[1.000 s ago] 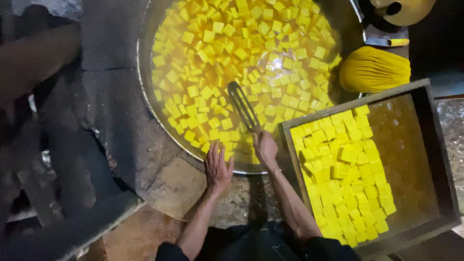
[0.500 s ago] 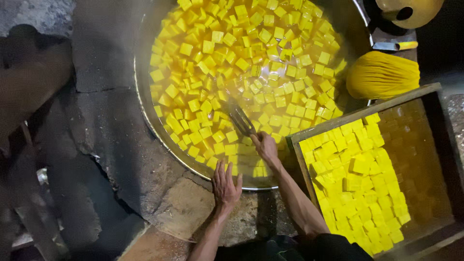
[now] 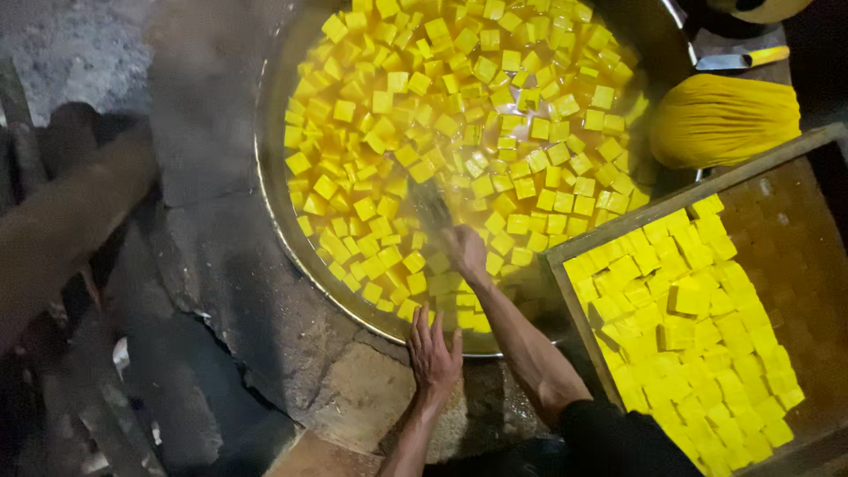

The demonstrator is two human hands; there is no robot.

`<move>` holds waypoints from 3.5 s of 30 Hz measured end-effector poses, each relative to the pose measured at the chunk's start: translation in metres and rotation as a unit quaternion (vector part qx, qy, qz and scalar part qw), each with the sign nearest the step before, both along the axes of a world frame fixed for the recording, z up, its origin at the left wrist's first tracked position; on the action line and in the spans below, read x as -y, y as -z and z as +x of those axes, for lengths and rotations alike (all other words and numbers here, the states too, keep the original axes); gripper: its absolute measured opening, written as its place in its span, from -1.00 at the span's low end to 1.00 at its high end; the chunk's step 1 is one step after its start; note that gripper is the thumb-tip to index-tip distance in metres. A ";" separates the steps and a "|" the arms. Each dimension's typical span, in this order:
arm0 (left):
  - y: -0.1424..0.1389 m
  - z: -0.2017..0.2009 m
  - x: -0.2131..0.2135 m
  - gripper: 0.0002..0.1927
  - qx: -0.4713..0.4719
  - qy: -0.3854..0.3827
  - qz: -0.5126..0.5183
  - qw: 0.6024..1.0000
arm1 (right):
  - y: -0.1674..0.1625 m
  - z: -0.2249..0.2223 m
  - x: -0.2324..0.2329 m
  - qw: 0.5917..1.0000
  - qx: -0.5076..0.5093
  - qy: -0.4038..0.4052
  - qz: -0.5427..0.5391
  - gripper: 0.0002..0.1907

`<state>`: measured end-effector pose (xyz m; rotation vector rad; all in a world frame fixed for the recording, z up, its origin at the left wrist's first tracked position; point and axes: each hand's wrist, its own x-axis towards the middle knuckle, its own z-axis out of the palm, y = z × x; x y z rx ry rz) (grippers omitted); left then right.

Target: The person stands over a large round vat of hot yellow liquid filled with cubed tofu and uses a slotted skimmer to scoop the cubes out, transferring them into a square wooden tray beside the vat. They repeatedly scoop, drain, and arrange the cubes to fill the tray, occasionally steadying the tray by hand.

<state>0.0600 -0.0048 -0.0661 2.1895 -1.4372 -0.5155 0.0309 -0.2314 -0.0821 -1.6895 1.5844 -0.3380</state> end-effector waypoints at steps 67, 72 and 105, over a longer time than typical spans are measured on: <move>-0.060 -0.680 0.027 -0.07 0.036 0.632 -0.053 0.772 | -0.027 -0.782 -0.692 0.710 0.100 0.697 0.011 -0.63; -0.057 -0.692 0.015 -0.25 0.158 0.701 -0.012 0.696 | -0.028 -0.784 -0.679 0.712 0.141 0.688 -0.028 -0.66; -0.023 -0.046 -0.004 -0.68 0.095 0.069 -0.091 0.989 | -0.055 -0.250 -0.166 0.976 0.166 0.113 0.080 -0.58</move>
